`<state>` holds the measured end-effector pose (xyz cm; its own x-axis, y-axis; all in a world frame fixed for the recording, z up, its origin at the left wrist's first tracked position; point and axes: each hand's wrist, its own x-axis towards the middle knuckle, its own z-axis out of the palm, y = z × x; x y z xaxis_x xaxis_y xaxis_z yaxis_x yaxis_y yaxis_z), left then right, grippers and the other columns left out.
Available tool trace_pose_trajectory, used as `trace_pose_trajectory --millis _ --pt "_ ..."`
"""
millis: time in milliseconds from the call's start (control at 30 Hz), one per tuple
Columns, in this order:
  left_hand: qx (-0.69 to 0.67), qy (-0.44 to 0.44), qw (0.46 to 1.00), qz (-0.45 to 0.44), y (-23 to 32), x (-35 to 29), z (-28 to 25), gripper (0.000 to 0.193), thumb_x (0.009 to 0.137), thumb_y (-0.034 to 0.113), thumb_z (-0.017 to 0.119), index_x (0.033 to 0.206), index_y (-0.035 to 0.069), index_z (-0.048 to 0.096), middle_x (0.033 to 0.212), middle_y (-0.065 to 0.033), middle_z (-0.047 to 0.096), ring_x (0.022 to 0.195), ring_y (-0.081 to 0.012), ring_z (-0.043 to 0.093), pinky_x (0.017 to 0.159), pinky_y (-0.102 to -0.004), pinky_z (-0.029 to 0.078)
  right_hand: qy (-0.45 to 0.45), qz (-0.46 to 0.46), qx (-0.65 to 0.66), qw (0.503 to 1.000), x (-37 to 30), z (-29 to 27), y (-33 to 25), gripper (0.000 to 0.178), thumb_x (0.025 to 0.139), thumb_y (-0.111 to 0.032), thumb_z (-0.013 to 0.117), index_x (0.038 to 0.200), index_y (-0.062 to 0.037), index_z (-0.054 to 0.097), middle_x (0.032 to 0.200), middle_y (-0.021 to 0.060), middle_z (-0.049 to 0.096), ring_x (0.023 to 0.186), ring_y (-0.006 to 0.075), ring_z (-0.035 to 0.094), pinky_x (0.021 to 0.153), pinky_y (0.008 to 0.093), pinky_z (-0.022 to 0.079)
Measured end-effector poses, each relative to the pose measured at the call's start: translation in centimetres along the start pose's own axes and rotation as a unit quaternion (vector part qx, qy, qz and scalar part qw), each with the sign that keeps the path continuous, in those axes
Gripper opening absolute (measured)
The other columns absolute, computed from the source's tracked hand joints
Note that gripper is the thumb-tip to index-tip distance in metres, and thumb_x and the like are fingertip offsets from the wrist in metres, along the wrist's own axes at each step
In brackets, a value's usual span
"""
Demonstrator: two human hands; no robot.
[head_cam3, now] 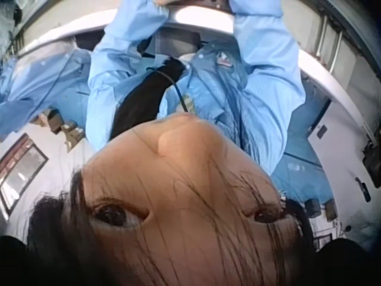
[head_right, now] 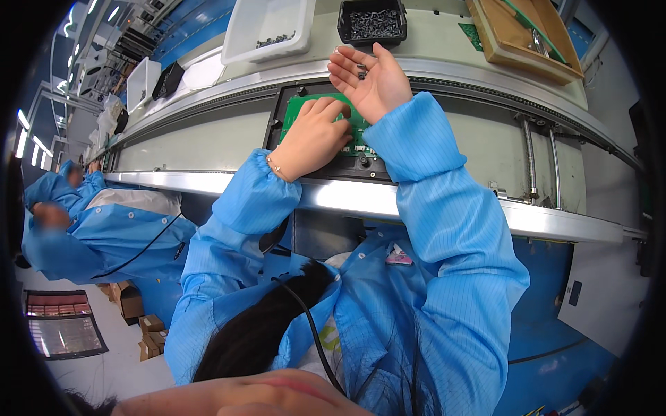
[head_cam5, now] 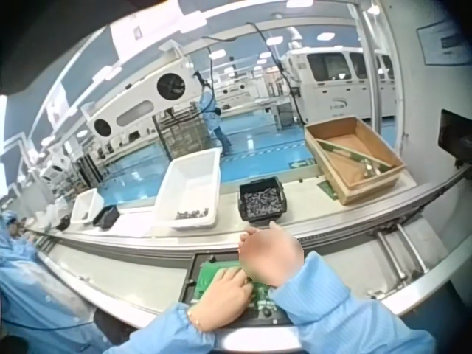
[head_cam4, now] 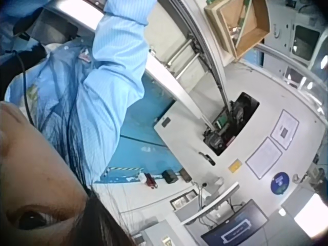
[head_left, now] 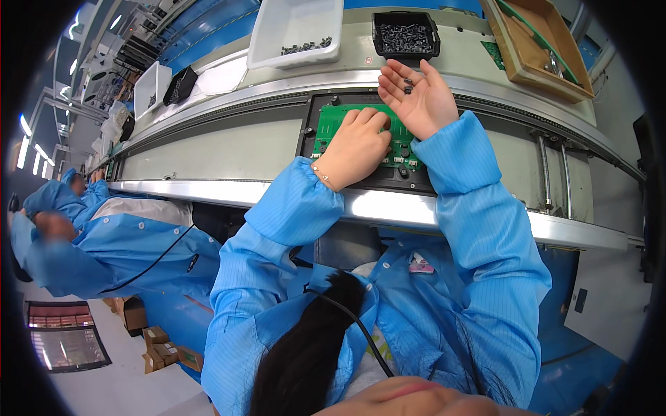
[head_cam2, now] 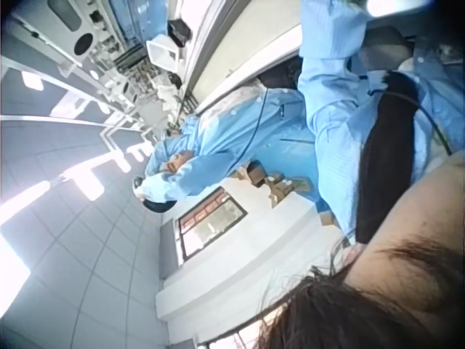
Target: Assembling electronic components onto green printed circuit boards at a manual assembly station.
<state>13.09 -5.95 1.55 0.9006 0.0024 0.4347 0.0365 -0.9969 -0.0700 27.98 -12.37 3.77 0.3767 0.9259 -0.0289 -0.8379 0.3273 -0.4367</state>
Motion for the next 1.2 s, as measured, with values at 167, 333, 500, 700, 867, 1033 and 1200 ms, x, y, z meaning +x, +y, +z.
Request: trace_pose_trajectory --millis 167,333,500,700,867,1033,1200 --pt "-0.043 -0.022 0.999 -0.008 0.0 -0.5 -0.4 0.008 0.074 0.014 0.063 0.076 0.008 0.067 0.099 -0.0052 0.055 0.096 -0.0239 0.048 0.088 -0.0353 0.038 -0.001 0.001 -0.004 1.000 0.1 -0.2 0.0 0.046 0.097 -0.030 0.035 0.119 0.0097 0.045 0.106 0.0193 0.054 0.100 0.0263 0.054 0.092 0.0388 0.046" --pt "-0.110 -0.054 0.992 -0.015 -0.9 -0.7 -0.8 0.009 0.075 0.012 0.063 0.081 0.008 0.069 0.103 -0.0057 0.055 0.100 -0.0256 0.048 0.089 -0.0368 0.038 0.001 -0.004 -0.019 1.000 0.3 0.0 0.0 0.046 0.097 -0.029 0.035 0.119 0.0100 0.045 0.105 0.0192 0.053 0.100 0.0266 0.054 0.093 0.0391 0.045" --pt "-0.135 -0.083 0.987 -0.031 -0.9 -0.6 -0.9 0.009 0.077 0.009 0.063 0.083 0.008 0.069 0.106 -0.0071 0.056 0.104 -0.0274 0.048 0.091 -0.0379 0.039 -0.044 -0.008 -0.010 0.999 0.2 -0.7 0.1 0.046 0.098 -0.029 0.034 0.119 0.0101 0.044 0.106 0.0192 0.053 0.101 0.0269 0.054 0.093 0.0393 0.045" --pt "-0.139 -0.049 0.987 -0.068 -1.4 -0.9 -0.7 0.008 0.077 0.008 0.064 0.085 0.008 0.068 0.110 -0.0077 0.056 0.108 -0.0278 0.048 0.092 -0.0381 0.038 -0.175 -0.006 0.041 0.984 -0.1 -1.7 -0.1 0.046 0.098 -0.030 0.033 0.120 0.0100 0.044 0.107 0.0196 0.053 0.102 0.0274 0.054 0.094 0.0395 0.044" --pt "-0.137 -0.025 0.986 -0.087 -2.6 -0.7 -0.9 0.009 0.077 0.009 0.066 0.086 0.009 0.068 0.109 -0.0061 0.057 0.107 -0.0272 0.048 0.093 -0.0377 0.038 -0.181 -0.007 0.048 0.982 -0.1 -2.0 -0.2 0.046 0.098 -0.030 0.032 0.120 0.0097 0.044 0.108 0.0202 0.053 0.104 0.0281 0.054 0.095 0.0397 0.044" --pt "-0.114 -0.031 0.991 -0.070 -3.1 -0.9 -0.5 0.009 0.076 0.012 0.065 0.084 0.010 0.068 0.105 -0.0043 0.057 0.106 -0.0264 0.048 0.090 -0.0380 0.038 -0.139 -0.004 0.034 0.990 -0.2 -1.4 -0.3 0.046 0.098 -0.030 0.032 0.121 0.0094 0.043 0.111 0.0209 0.053 0.106 0.0285 0.053 0.095 0.0399 0.044" --pt "-0.086 -0.034 0.995 -0.044 -2.5 -0.4 0.4 0.008 0.075 0.014 0.064 0.082 0.011 0.068 0.102 -0.0037 0.057 0.102 -0.0256 0.048 0.089 -0.0376 0.038 -0.021 -0.016 -0.022 0.999 0.1 0.0 0.0 0.047 0.098 -0.030 0.032 0.121 0.0092 0.042 0.112 0.0215 0.052 0.106 0.0286 0.054 0.095 0.0399 0.045"
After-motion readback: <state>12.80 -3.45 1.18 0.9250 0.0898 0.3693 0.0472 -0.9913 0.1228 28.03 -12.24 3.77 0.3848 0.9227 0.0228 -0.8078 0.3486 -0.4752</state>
